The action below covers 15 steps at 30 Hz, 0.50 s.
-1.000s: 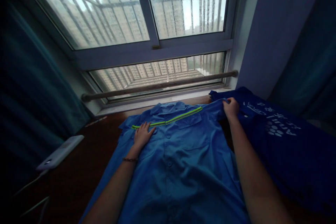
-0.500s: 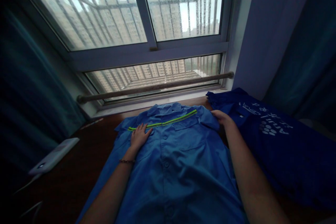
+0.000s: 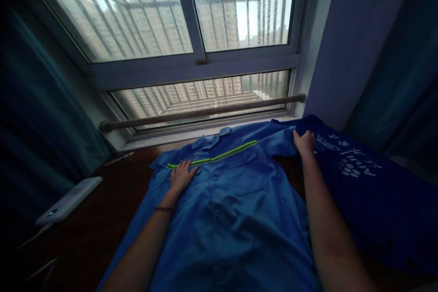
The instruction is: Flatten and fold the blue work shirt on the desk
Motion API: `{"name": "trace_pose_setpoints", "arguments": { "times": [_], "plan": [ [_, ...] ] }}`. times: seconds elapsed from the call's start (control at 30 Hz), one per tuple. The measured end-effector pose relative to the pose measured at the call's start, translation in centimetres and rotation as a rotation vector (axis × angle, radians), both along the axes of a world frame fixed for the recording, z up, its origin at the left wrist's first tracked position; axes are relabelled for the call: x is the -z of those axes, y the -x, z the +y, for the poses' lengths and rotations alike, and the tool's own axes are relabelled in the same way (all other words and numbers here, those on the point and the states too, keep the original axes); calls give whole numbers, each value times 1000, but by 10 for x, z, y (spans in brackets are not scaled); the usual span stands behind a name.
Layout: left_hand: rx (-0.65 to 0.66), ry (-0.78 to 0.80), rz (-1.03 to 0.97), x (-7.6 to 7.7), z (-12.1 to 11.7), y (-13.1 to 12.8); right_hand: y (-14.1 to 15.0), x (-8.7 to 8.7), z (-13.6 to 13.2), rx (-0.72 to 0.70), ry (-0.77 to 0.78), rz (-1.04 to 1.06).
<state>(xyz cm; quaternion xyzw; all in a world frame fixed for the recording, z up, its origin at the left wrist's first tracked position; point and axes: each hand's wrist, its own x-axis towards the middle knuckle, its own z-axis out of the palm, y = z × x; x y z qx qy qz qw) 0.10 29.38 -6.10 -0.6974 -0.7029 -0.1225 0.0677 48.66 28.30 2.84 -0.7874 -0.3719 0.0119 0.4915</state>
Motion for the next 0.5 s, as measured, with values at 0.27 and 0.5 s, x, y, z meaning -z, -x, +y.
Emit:
{"name": "trace_pose_setpoints", "arguments": {
  "times": [0.27, 0.5],
  "plan": [
    [-10, 14, -2, 1, 2, 1, 62, -11, 12, -527, 41, -143],
    [-28, 58, -7, -4, 1, 11, 97, 62, 6, -521, 605, -452]
  ]
}}
